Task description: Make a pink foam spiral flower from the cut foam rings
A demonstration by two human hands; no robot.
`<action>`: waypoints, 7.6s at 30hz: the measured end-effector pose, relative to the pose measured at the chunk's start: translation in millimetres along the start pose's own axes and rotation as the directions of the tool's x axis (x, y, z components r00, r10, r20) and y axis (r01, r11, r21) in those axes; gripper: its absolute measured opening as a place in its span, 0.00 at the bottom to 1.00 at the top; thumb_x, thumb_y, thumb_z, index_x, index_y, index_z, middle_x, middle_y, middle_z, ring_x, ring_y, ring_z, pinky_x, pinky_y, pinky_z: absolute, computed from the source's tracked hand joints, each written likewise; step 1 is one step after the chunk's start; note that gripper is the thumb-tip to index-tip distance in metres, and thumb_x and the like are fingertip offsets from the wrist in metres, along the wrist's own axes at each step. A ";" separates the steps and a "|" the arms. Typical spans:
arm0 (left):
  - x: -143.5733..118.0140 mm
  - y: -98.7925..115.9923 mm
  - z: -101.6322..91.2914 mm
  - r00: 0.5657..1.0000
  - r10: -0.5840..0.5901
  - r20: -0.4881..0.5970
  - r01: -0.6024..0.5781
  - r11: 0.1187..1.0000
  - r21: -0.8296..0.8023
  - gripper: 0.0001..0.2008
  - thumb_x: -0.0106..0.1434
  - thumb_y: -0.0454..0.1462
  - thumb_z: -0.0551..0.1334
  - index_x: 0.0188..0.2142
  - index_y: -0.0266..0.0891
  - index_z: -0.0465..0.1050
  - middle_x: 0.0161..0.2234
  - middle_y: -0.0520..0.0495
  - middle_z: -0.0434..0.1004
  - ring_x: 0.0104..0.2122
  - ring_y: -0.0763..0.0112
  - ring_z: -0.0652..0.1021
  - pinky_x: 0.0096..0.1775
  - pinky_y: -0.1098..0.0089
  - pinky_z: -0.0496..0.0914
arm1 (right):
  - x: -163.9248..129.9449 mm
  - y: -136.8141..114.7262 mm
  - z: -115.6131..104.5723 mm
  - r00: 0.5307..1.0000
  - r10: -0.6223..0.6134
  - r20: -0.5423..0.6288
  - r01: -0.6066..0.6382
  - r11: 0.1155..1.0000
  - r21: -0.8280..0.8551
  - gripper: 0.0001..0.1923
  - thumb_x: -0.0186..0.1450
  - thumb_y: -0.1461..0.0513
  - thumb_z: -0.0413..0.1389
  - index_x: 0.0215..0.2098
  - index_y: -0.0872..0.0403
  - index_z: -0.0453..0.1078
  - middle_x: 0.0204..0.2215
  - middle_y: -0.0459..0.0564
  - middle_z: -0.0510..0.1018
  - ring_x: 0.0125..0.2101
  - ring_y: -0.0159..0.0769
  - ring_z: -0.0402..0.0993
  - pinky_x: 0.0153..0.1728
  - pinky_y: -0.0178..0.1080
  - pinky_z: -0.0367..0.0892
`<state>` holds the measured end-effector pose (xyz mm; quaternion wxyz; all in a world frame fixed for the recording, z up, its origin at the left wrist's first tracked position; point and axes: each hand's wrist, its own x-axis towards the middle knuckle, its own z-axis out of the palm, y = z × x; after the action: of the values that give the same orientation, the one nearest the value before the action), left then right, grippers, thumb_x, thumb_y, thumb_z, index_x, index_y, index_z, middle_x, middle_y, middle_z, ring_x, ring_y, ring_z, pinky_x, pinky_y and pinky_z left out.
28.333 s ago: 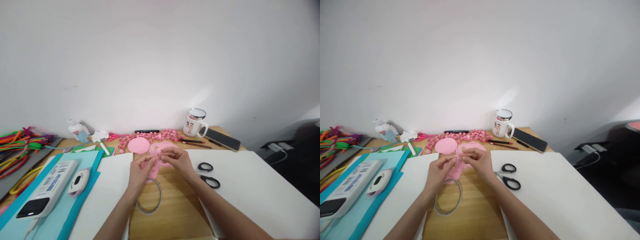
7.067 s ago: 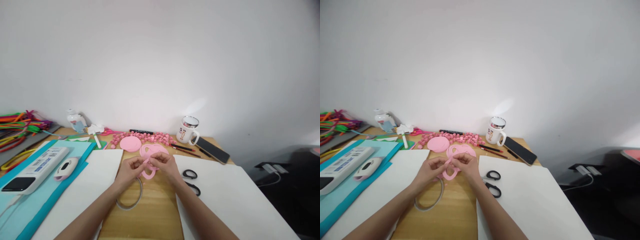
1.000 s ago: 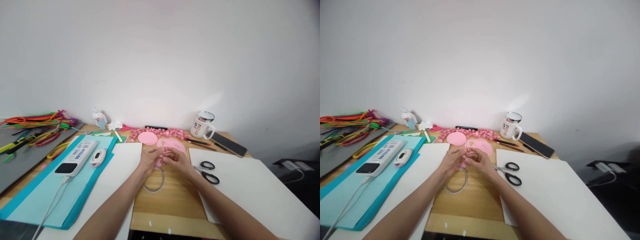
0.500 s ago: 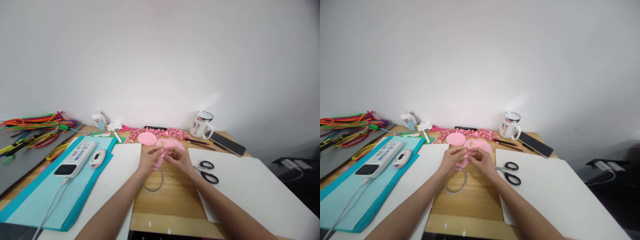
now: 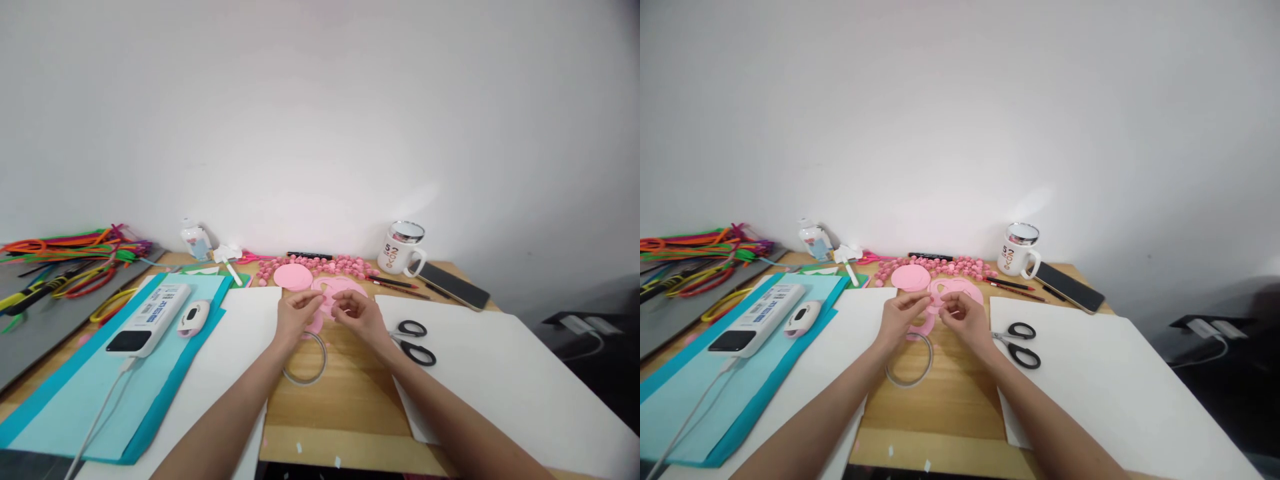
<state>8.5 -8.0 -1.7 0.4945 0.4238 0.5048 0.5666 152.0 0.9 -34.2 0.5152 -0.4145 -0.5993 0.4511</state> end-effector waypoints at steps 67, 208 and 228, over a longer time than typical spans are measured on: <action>-5.1 -24.9 0.5 0.827 0.438 0.351 -0.561 0.671 0.485 0.07 0.55 0.32 0.57 0.34 0.38 0.72 0.31 0.47 0.73 0.26 0.74 0.73 0.30 0.72 0.69 | -4.1 4.0 5.6 0.996 -0.050 -0.074 0.040 0.989 -0.139 0.04 0.53 0.63 0.54 0.26 0.56 0.69 0.25 0.50 0.77 0.26 0.36 0.75 0.31 0.38 0.71; 6.3 5.9 -8.4 0.987 -0.077 0.142 0.087 0.994 -0.065 0.21 0.46 0.41 0.66 0.37 0.29 0.74 0.10 0.56 0.65 0.08 0.85 0.56 0.11 0.79 0.49 | -60.3 -91.1 -17.3 0.871 0.031 0.491 0.282 0.787 -0.549 0.32 0.51 0.73 0.53 0.52 0.42 0.60 0.38 0.46 0.63 0.37 0.31 0.64 0.41 0.35 0.62; 6.1 3.2 -7.8 0.961 -0.047 0.273 0.067 0.996 -0.064 0.16 0.46 0.39 0.66 0.34 0.31 0.75 0.24 0.47 0.76 0.09 0.88 0.56 0.10 0.80 0.47 | -54.6 -98.2 -23.0 0.841 0.109 0.530 0.248 0.793 -0.556 0.28 0.51 0.67 0.58 0.49 0.44 0.64 0.36 0.47 0.69 0.35 0.35 0.65 0.37 0.36 0.61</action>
<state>-0.5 -3.2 0.4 0.5902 0.4642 0.4235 0.5068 178.5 -73.5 49.0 0.1838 -0.3904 -0.8462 0.3128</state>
